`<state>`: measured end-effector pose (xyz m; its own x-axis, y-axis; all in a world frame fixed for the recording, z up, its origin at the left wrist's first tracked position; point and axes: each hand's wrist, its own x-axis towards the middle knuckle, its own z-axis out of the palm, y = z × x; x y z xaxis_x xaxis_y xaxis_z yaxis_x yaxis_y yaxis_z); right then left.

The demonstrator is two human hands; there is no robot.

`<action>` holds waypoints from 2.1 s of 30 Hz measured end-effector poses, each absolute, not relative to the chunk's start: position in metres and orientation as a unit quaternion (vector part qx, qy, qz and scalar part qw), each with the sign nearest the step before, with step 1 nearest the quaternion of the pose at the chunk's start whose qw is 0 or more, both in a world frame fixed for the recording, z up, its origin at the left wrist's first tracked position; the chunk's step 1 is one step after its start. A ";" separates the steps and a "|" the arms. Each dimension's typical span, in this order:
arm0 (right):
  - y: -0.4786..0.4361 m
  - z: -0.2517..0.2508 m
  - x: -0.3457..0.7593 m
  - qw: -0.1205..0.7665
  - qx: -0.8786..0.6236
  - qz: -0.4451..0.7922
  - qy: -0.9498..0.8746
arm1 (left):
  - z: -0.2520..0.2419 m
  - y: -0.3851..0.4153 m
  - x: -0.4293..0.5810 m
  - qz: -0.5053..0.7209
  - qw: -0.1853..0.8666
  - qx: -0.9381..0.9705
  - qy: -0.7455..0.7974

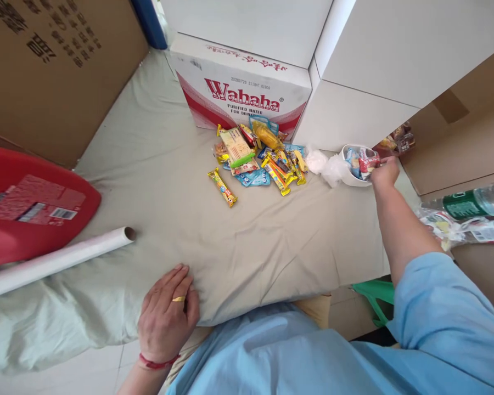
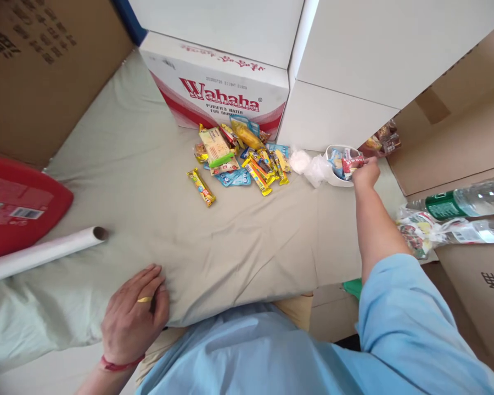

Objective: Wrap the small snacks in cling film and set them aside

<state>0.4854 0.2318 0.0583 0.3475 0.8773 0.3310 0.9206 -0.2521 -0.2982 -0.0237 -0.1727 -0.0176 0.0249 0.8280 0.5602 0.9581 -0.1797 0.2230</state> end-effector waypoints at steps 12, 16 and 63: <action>0.206 0.072 0.509 0.187 -0.824 -0.084 -0.529 | -0.017 -0.174 -0.024 -0.302 0.109 -0.700 -0.638; 0.212 0.072 0.490 0.188 -0.764 -0.101 -0.608 | -0.017 -0.173 -0.023 -0.305 0.111 -0.699 -0.637; -0.024 0.040 0.338 0.434 -0.562 0.265 -0.652 | 0.047 -0.132 0.071 -0.482 -0.381 -0.512 -0.600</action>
